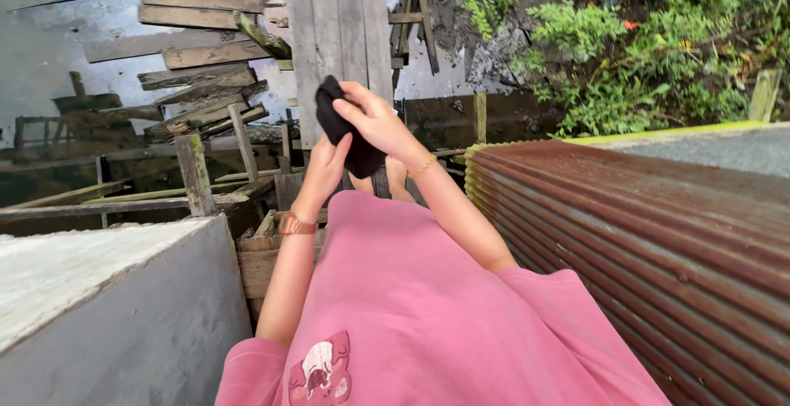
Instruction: Inspecting and preparing wet laundry from a bucket for drying.
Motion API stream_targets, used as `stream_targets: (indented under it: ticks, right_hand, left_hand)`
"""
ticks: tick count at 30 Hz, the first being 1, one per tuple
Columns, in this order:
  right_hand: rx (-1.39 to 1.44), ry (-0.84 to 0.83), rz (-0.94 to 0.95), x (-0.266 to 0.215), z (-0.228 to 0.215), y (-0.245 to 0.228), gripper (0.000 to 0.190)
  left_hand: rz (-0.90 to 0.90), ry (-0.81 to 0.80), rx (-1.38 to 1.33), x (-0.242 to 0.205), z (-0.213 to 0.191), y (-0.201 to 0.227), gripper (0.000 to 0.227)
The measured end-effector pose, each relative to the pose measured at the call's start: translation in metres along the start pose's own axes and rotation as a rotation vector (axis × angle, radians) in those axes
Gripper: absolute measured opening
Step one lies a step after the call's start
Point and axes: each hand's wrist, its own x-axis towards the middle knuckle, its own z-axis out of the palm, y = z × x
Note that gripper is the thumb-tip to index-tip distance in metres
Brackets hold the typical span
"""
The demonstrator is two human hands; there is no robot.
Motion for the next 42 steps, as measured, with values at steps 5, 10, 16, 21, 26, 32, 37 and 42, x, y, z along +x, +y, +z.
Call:
stream_targets:
  ticks: [5, 10, 16, 21, 26, 32, 37, 42]
  right_hand:
    - [-0.224, 0.033, -0.006, -0.024, -0.019, -0.014, 0.042]
    - [-0.446, 0.013, 0.005, -0.051, -0.028, -0.016, 0.06]
    - [-0.559, -0.019, 0.141, -0.053, -0.035, -0.011, 0.068]
    - [-0.711, -0.05, 0.032, -0.045, -0.041, 0.0, 0.046]
    - [-0.721, 0.086, 0.062, -0.042, -0.032, -0.01, 0.029]
    - [-0.963, 0.064, -0.254, -0.046, -0.026, -0.021, 0.024]
    - [-0.919, 0.036, -0.037, -0.049, -0.037, -0.023, 0.041]
    - [-0.998, 0.003, -0.01, -0.05, -0.04, -0.028, 0.052]
  left_hand:
    - [-0.222, 0.018, -0.324, 0.003, 0.007, -0.003, 0.039]
    - [-0.246, 0.007, -0.622, 0.003, 0.008, -0.002, 0.04]
    - [-0.297, 0.023, -0.686, -0.002, 0.004, -0.017, 0.041]
    - [-0.375, 0.162, -0.636, -0.003, -0.005, -0.027, 0.03]
    - [-0.452, 0.293, -0.355, 0.006, -0.023, -0.035, 0.044]
    - [-0.513, 0.246, -0.194, 0.009, -0.036, -0.049, 0.047]
    - [-0.546, 0.299, -0.262, 0.007, -0.034, -0.056, 0.045]
    - [-0.509, 0.251, -0.803, 0.0, -0.027, -0.012, 0.022]
